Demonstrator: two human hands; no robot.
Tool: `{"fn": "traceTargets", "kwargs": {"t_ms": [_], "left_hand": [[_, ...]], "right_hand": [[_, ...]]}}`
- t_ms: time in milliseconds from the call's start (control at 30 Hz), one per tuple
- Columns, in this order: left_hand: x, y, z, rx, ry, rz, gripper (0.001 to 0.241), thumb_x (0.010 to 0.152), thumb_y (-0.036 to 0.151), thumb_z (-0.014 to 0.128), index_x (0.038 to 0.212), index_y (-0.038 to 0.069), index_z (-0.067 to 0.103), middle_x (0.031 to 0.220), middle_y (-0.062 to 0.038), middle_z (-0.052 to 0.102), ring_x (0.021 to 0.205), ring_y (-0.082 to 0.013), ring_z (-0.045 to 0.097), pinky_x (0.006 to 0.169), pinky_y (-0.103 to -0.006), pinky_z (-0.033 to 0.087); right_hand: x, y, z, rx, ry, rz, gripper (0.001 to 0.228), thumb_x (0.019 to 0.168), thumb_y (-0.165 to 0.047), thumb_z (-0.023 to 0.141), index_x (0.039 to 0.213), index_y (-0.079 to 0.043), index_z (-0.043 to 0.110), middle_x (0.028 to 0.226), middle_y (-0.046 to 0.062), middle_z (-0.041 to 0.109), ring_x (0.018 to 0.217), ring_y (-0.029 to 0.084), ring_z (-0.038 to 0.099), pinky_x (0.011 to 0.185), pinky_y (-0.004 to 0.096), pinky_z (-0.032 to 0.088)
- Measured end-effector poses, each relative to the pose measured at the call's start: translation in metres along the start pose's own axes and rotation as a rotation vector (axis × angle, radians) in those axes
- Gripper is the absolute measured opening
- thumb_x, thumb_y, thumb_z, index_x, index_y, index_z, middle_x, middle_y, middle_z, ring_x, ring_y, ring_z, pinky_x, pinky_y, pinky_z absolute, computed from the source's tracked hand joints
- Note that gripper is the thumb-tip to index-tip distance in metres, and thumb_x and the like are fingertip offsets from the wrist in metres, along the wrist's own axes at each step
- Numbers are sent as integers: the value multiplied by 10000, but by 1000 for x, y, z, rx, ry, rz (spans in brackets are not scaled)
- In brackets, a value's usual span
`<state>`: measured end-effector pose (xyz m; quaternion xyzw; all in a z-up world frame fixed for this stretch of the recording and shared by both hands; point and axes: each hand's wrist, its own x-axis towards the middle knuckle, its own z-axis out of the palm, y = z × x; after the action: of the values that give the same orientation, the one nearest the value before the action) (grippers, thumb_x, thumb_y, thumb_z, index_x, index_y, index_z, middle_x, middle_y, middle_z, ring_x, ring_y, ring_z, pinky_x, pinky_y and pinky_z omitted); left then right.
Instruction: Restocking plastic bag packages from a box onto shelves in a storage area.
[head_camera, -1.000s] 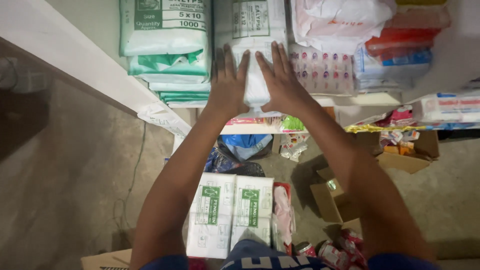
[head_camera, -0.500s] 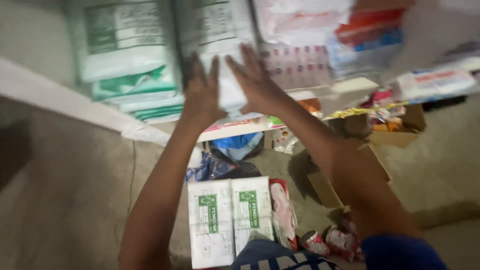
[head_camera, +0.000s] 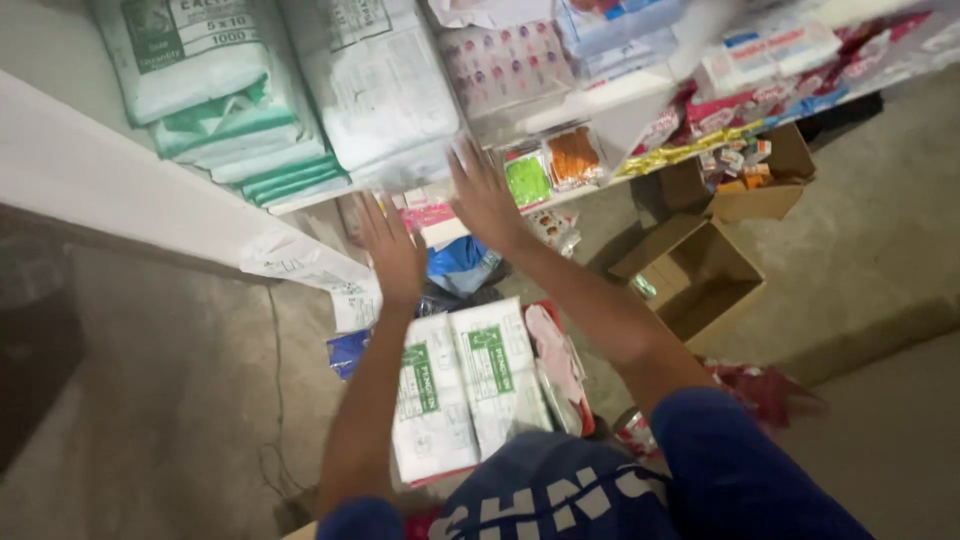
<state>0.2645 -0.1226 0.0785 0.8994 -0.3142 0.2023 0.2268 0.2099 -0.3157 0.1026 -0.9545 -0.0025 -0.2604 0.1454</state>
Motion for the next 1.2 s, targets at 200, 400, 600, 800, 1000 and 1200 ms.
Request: {"fn": "traceTargets", "kwargs": {"t_ms": [200,400,600,800,1000,1200], "left_hand": [[-353,-115,93,-37,-792,-398,968,823,292,790,1542,-22,223,1546,-353,256,1456,-467,255,1215,-525,240],[-439,-100,30,-123,-592,-638,862,798,235,798,1523,37,376,1477,-245,420,1342,-444,436,1114,-516,435],[-452,-107,60,24,-719,-1164,891,794,428,818,1499,77,400,1417,-233,501,1312,-442,512,1066,-555,469],[-471,-134,51,-422,-584,-1024,713,713,387,814,1289,7,636,1229,-211,742,1164,-350,704,1005,-442,551],[-487,-140,42,-515,-706,-1186,767,709,356,830,1332,-9,569,1252,-228,695,1143,-356,687,968,-438,539],[-493,-133,41,-215,-645,-988,732,748,411,829,1293,-29,615,1225,-274,681,1133,-397,665,981,-459,535]], "right_hand": [[-278,32,36,304,-549,292,729,736,-24,614,1446,17,454,1433,287,453,1358,467,389,1145,545,317],[-472,41,127,911,-794,1041,376,946,-177,557,1281,-39,657,1068,168,739,913,276,738,859,447,602],[-480,-13,160,1270,-883,1342,413,976,-231,586,1368,-101,607,1198,66,712,1090,213,691,953,402,550],[-482,-43,195,1498,-910,1337,489,958,-239,639,1433,-148,568,1255,41,636,1190,209,600,1028,426,493],[-497,-81,198,1593,-872,1321,559,944,-296,617,1475,-191,475,1413,-32,585,1322,149,544,1133,430,401],[-464,-128,201,1288,-1233,1154,400,1002,-354,591,1279,-70,645,1249,50,621,1151,205,582,999,432,492]]}}
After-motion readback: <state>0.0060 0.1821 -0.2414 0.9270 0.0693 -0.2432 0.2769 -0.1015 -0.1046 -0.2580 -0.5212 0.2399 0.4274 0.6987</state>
